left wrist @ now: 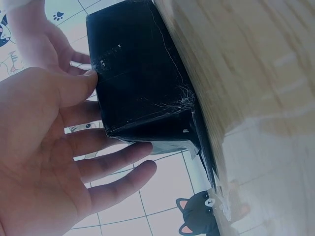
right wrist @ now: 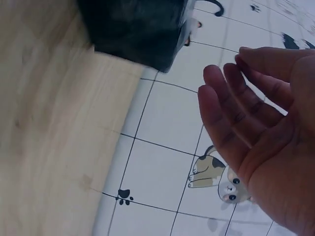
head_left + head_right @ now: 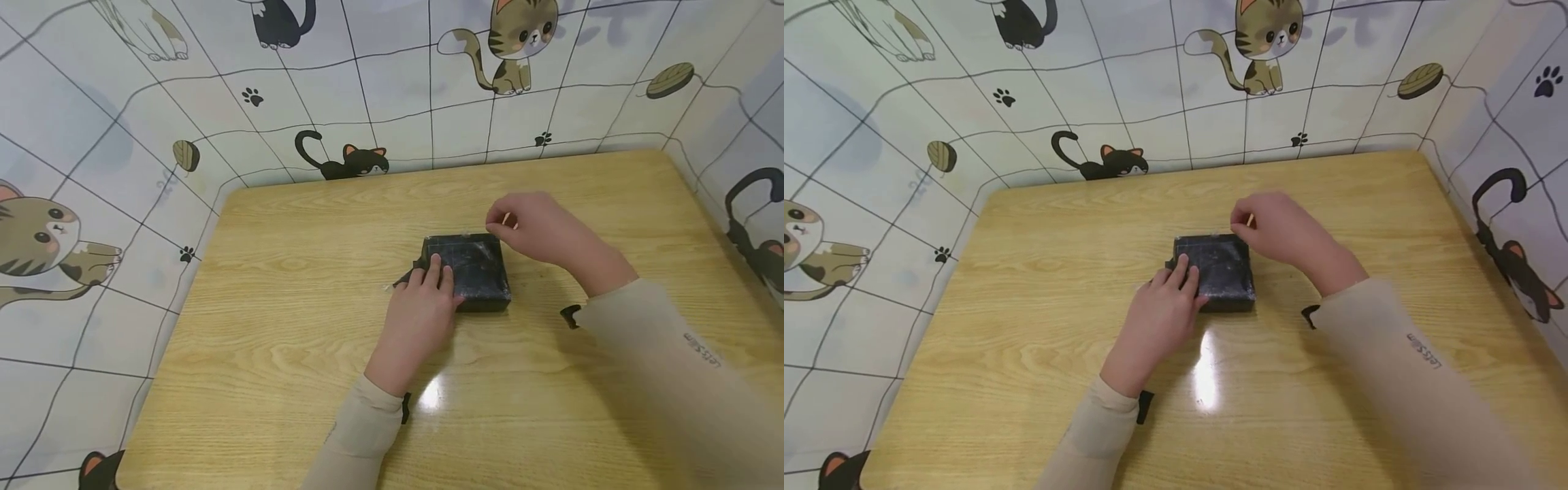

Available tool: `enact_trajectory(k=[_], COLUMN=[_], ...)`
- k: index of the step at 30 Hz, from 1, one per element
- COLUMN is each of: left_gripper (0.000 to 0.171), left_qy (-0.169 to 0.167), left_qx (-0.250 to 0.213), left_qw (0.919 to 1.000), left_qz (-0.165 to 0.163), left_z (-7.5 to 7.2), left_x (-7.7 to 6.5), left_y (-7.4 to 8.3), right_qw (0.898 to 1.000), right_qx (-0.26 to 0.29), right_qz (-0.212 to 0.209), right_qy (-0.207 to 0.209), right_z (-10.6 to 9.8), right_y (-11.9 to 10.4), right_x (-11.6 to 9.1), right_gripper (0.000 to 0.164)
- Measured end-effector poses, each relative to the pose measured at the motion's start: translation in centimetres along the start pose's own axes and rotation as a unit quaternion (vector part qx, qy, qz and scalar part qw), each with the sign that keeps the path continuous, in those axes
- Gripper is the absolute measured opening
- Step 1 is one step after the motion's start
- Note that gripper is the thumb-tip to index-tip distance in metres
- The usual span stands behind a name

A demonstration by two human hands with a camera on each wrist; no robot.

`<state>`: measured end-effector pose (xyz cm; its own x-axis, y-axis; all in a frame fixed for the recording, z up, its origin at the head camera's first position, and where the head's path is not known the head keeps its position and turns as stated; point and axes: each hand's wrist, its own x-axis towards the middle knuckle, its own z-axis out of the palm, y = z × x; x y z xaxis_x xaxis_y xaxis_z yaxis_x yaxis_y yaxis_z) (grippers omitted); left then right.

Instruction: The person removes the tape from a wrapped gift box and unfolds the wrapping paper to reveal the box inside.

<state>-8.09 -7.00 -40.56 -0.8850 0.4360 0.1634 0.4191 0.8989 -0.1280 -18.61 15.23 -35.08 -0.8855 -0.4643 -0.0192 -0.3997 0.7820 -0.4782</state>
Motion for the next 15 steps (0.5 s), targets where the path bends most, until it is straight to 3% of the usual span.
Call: enact_trajectory(k=[7, 11, 15], left_gripper=[0.054, 0.055, 0.054], left_qy=[-0.005, -0.014, -0.014], left_qx=[0.009, 0.008, 0.010], left_qw=[0.9999, 0.9999, 0.9999], left_qz=[0.001, -0.001, 0.000], left_z=[0.0, -0.1, -0.2], left_x=[-0.2, -0.1, 0.0], left_y=[0.2, 0.2, 0.2], right_qw=[1.000, 0.997, 0.992], right_qx=[-0.015, -0.067, -0.120], right_qz=[0.021, 0.024, 0.019], right_qy=[0.011, 0.006, 0.037], right_z=[2.8, 4.1, 5.0], right_y=[-1.3, -2.2, -2.7], right_x=[-3.9, -4.7, -4.9], right_gripper=[0.020, 0.031, 0.033])
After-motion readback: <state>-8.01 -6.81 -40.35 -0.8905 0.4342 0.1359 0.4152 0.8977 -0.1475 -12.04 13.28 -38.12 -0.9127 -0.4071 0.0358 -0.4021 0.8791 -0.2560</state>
